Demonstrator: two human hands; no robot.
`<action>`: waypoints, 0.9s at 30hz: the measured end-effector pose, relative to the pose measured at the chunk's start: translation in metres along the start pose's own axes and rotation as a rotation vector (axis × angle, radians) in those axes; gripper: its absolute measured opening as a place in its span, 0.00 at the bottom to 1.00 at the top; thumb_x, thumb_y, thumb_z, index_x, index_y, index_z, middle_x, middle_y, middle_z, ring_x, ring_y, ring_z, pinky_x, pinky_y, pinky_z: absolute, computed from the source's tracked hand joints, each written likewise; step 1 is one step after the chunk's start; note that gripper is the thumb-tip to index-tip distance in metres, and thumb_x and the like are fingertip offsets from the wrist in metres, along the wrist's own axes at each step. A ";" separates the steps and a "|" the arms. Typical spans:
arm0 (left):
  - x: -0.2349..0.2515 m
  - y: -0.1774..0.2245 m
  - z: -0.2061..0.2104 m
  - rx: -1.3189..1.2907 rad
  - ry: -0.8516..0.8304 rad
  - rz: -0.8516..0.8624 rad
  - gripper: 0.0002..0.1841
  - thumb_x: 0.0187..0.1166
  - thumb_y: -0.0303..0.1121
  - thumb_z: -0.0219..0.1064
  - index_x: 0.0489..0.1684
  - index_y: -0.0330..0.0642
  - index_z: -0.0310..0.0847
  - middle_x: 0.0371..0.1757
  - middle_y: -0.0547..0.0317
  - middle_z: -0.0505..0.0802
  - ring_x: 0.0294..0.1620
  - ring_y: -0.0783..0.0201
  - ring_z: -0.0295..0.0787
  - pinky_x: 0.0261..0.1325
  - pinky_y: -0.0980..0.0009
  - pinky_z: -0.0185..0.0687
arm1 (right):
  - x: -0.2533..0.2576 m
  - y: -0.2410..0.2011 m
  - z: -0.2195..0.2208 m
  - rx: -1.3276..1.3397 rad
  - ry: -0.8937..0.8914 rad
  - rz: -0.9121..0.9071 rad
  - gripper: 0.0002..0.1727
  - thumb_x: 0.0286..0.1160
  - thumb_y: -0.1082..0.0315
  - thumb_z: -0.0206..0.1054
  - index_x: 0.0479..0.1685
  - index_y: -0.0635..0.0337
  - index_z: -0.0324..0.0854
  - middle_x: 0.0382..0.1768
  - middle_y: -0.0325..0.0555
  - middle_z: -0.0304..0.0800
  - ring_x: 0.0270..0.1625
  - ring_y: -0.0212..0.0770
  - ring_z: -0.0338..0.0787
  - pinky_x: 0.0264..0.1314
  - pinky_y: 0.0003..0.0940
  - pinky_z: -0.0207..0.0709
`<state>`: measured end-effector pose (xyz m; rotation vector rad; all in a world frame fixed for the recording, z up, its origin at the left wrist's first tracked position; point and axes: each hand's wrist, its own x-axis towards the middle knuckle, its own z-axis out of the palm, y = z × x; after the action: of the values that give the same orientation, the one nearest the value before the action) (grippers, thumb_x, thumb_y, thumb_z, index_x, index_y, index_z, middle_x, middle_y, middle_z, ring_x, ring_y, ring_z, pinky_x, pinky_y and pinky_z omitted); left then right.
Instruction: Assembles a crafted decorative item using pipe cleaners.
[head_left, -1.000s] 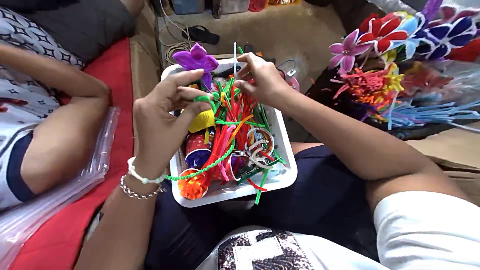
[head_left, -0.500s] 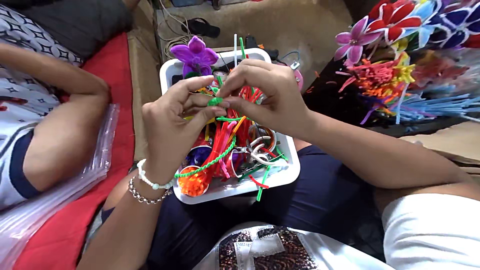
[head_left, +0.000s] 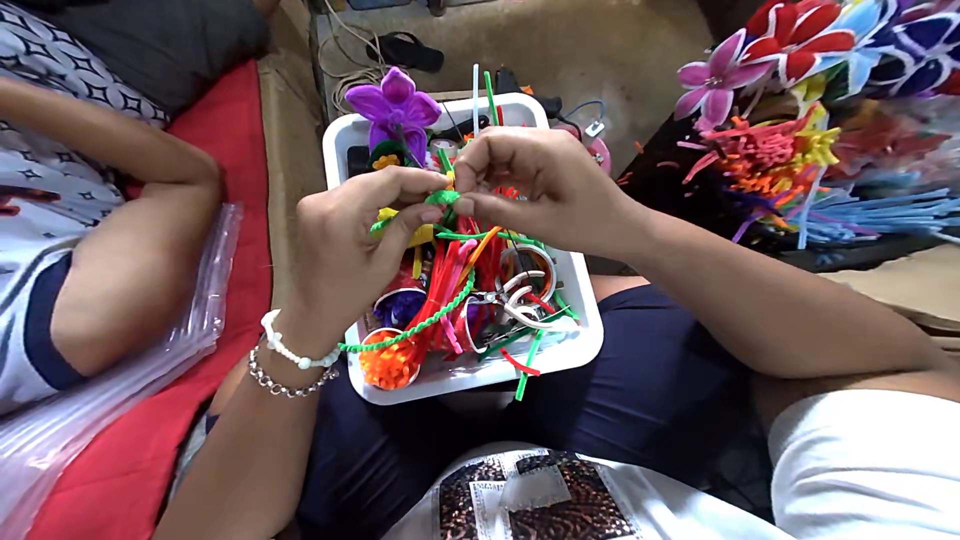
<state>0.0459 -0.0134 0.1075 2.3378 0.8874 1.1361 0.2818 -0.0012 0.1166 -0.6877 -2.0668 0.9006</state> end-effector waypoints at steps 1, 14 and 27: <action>0.000 -0.001 -0.001 0.022 0.012 -0.001 0.10 0.82 0.29 0.69 0.51 0.32 0.89 0.47 0.54 0.96 0.50 0.73 0.94 0.61 0.76 0.88 | 0.000 0.000 -0.001 0.024 -0.001 0.024 0.06 0.80 0.71 0.66 0.45 0.66 0.83 0.38 0.40 0.87 0.40 0.25 0.86 0.44 0.21 0.83; 0.001 0.003 -0.013 0.285 0.103 0.047 0.08 0.83 0.32 0.67 0.44 0.39 0.92 0.41 0.53 0.97 0.46 0.64 0.92 0.61 0.61 0.77 | 0.000 -0.006 -0.013 -0.111 -0.060 -0.034 0.08 0.82 0.70 0.62 0.45 0.66 0.83 0.37 0.40 0.86 0.39 0.25 0.85 0.44 0.21 0.81; 0.001 0.004 -0.015 0.465 0.113 0.053 0.09 0.83 0.33 0.66 0.43 0.41 0.93 0.40 0.48 0.97 0.47 0.54 0.93 0.67 0.53 0.73 | -0.005 -0.019 -0.028 -0.830 -0.045 -0.305 0.08 0.86 0.74 0.58 0.50 0.68 0.82 0.45 0.59 0.88 0.55 0.55 0.87 0.63 0.42 0.79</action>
<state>0.0358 -0.0145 0.1198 2.6951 1.2493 1.1937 0.3044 -0.0062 0.1415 -0.7264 -2.4827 -0.1528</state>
